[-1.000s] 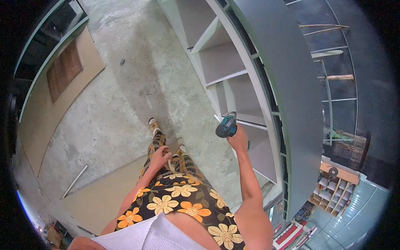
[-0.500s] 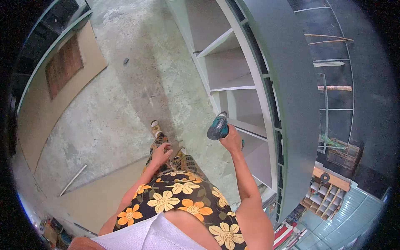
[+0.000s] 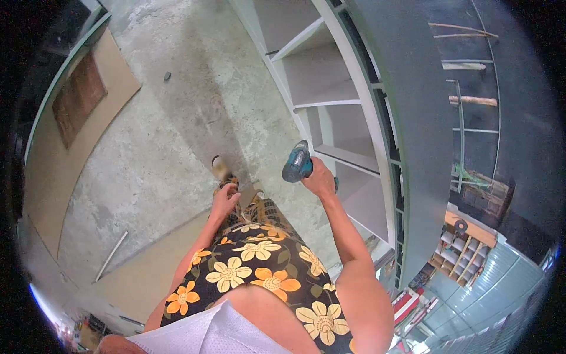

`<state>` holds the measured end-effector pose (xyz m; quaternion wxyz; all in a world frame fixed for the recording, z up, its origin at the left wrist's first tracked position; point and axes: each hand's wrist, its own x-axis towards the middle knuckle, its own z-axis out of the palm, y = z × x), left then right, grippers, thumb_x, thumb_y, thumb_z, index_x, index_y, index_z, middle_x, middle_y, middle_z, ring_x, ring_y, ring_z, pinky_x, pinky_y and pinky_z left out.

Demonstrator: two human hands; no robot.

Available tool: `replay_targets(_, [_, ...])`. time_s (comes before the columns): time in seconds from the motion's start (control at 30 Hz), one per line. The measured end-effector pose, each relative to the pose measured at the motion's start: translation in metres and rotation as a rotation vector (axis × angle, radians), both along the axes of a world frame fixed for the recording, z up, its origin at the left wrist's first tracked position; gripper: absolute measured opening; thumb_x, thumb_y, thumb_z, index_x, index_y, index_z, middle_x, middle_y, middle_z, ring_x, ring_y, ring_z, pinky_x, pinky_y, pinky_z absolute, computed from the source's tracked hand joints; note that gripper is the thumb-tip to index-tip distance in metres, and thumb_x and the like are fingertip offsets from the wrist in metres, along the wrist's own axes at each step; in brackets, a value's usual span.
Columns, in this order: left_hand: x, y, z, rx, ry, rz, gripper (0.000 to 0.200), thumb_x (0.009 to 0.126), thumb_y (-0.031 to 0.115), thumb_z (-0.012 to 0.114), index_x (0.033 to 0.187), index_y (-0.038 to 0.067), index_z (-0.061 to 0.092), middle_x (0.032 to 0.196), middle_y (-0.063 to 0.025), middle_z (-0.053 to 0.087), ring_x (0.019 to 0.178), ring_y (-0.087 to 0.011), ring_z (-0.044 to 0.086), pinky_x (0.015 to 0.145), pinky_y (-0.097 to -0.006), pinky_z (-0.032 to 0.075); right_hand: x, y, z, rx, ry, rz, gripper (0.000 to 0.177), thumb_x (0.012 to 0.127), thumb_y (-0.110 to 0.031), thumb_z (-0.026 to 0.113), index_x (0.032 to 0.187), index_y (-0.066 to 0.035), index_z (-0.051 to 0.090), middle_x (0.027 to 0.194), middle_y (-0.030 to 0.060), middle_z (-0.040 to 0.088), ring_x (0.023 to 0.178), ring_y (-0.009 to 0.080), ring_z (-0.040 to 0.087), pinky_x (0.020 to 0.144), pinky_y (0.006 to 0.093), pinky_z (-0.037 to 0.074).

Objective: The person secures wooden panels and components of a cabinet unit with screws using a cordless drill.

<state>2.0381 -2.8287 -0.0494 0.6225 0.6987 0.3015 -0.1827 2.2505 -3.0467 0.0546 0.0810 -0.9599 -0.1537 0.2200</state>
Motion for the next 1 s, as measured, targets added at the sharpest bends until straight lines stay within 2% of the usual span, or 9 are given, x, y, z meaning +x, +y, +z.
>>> replay_targets(0.33, [0.007, 0.004, -0.006, -0.039, -0.032, -0.028, 0.040, 0.079, 0.022, 0.060, 0.113, 0.002, 0.054, 0.095, -0.0135, 0.064, 0.082, -0.0244, 0.062, 0.075, -0.0339, 0.048, -0.016, -0.012, 0.002, 0.020, 0.044, -0.057, 0.057, 0.061, -0.020, 0.069, 0.113, -0.004, 0.051, 0.106, 0.0182, 0.058, 0.095, 0.0359, 0.058, 0.080, 0.0416, 0.047])
replay_targets(0.6, [0.015, 0.010, -0.002, -0.125, -0.036, -0.067, 0.032, 0.081, 0.012, 0.060, 0.111, 0.001, 0.055, 0.086, -0.0087, 0.063, 0.077, -0.0168, 0.059, 0.072, -0.0294, 0.047, -0.029, -0.040, 0.007, 0.067, -0.021, -0.190, 0.054, 0.062, -0.019, 0.068, 0.110, -0.004, 0.051, 0.103, 0.0178, 0.059, 0.094, 0.0365, 0.057, 0.079, 0.0417, 0.047])
replay_targets(0.73, [0.027, 0.016, 0.020, -0.038, -0.019, -0.157, 0.033, 0.081, 0.014, 0.060, 0.111, 0.001, 0.055, 0.091, -0.0119, 0.064, 0.080, -0.0197, 0.062, 0.072, -0.0310, 0.049, -0.041, -0.048, 0.017, 0.097, -0.056, -0.298, 0.050, 0.062, -0.019, 0.069, 0.106, -0.003, 0.053, 0.100, 0.0183, 0.059, 0.091, 0.0365, 0.058, 0.078, 0.0411, 0.047])
replay_targets(0.87, [0.034, 0.013, 0.012, -0.014, -0.052, -0.231, 0.034, 0.081, 0.015, 0.060, 0.111, 0.000, 0.055, 0.095, -0.0147, 0.065, 0.083, -0.0216, 0.063, 0.072, -0.0319, 0.049, -0.058, -0.074, 0.015, 0.147, -0.138, -0.343, 0.049, 0.062, -0.020, 0.070, 0.106, -0.004, 0.053, 0.101, 0.0168, 0.059, 0.091, 0.0352, 0.059, 0.078, 0.0404, 0.047])
replay_targets(1.0, [0.045, 0.003, 0.014, -0.016, -0.056, -0.290, 0.034, 0.081, 0.015, 0.060, 0.111, 0.000, 0.055, 0.096, -0.0161, 0.065, 0.085, -0.0233, 0.063, 0.074, -0.0334, 0.049, -0.077, -0.100, 0.016, 0.147, -0.110, -0.462, 0.048, 0.066, -0.023, 0.067, 0.110, -0.010, 0.052, 0.108, 0.0144, 0.057, 0.097, 0.0342, 0.057, 0.081, 0.0415, 0.046])
